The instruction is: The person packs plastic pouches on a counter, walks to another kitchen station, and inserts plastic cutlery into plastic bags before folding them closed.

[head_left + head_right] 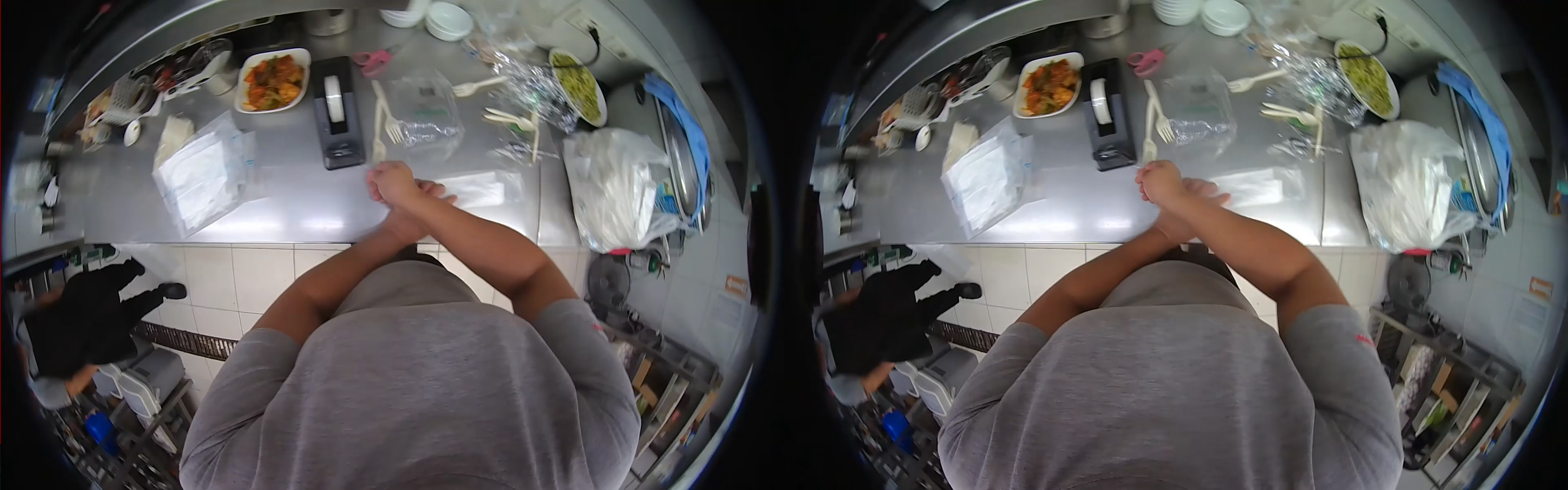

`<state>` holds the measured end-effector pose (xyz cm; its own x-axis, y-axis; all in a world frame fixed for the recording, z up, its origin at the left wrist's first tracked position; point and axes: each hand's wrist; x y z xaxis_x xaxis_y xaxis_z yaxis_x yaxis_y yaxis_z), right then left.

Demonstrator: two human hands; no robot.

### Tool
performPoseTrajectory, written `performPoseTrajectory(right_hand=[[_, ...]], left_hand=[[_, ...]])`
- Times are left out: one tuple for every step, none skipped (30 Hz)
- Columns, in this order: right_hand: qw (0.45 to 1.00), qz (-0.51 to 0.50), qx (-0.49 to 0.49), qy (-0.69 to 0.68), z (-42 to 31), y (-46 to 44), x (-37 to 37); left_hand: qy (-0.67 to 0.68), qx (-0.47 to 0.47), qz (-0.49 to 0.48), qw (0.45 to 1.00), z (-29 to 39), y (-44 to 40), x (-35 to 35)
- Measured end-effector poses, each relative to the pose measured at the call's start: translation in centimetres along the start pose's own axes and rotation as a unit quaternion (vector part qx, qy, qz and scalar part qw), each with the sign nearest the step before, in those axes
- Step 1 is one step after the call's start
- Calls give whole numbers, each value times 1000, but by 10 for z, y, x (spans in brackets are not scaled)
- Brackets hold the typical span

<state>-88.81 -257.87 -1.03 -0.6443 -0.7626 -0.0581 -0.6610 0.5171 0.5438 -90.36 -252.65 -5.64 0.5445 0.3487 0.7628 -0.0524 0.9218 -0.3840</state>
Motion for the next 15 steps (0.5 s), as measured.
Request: performPoseTrajectory(right_hand=[[997, -41, -5, 62, -19, 11, 11], [988, -125, 35, 84, -36, 20, 33], [986, -146, 44, 69, -59, 36, 58], [983, -169, 51, 53, -74, 50, 86], [979, -154, 114, 71, -78, 51, 119], [984, -121, 119, 59, -81, 54, 147], [986, -117, 100, 61, -84, 57, 171], [988, -113, 84, 62, -86, 57, 187], [988, -113, 81, 61, -82, 55, 194], [984, -129, 53, 110, -76, 54, 198], [977, -145, 26, 157, -70, 53, 202], [969, -128, -12, 209, -62, 48, 201], [970, -130, -11, 206, -50, 41, 201], [954, -146, 52, 258, -34, 33, 200], [931, -160, 114, 308, -22, 24, 201]], left_hand=[[9, 44, -41, 998, 0, -1, 1], [16, 43, -38, 998, 0, -4, 5], [-23, 23, -16, 999, 3, -4, 10], [-62, 6, 5, 998, 7, -3, 14], [-53, 13, 6, 998, 9, -4, 18], [-23, 1, 10, 1000, 10, -6, 22], [5, -14, 14, 1000, 9, -8, 24], [10, -14, 21, 1000, 10, -9, 23], [12, -13, 20, 1000, 10, -10, 23], [8, -13, 24, 1000, 10, -10, 22], [2, -12, 28, 1000, 10, -10, 22], [1, -9, 30, 1000, 10, -10, 20], [-2, -8, 27, 1000, 10, -10, 19], [-4, -8, 19, 1000, 11, -9, 19], [-6, -8, 11, 1000, 11, -9, 18]])
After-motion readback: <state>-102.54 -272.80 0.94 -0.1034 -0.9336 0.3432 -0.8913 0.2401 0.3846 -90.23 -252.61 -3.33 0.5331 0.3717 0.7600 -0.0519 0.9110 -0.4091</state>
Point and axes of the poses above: each hand's wrist, its own y-axis away from the middle knuckle, its own x-axis out of the back of the hand, z = x × y, and after that the axes turned 3 degrees about -y, right-handed
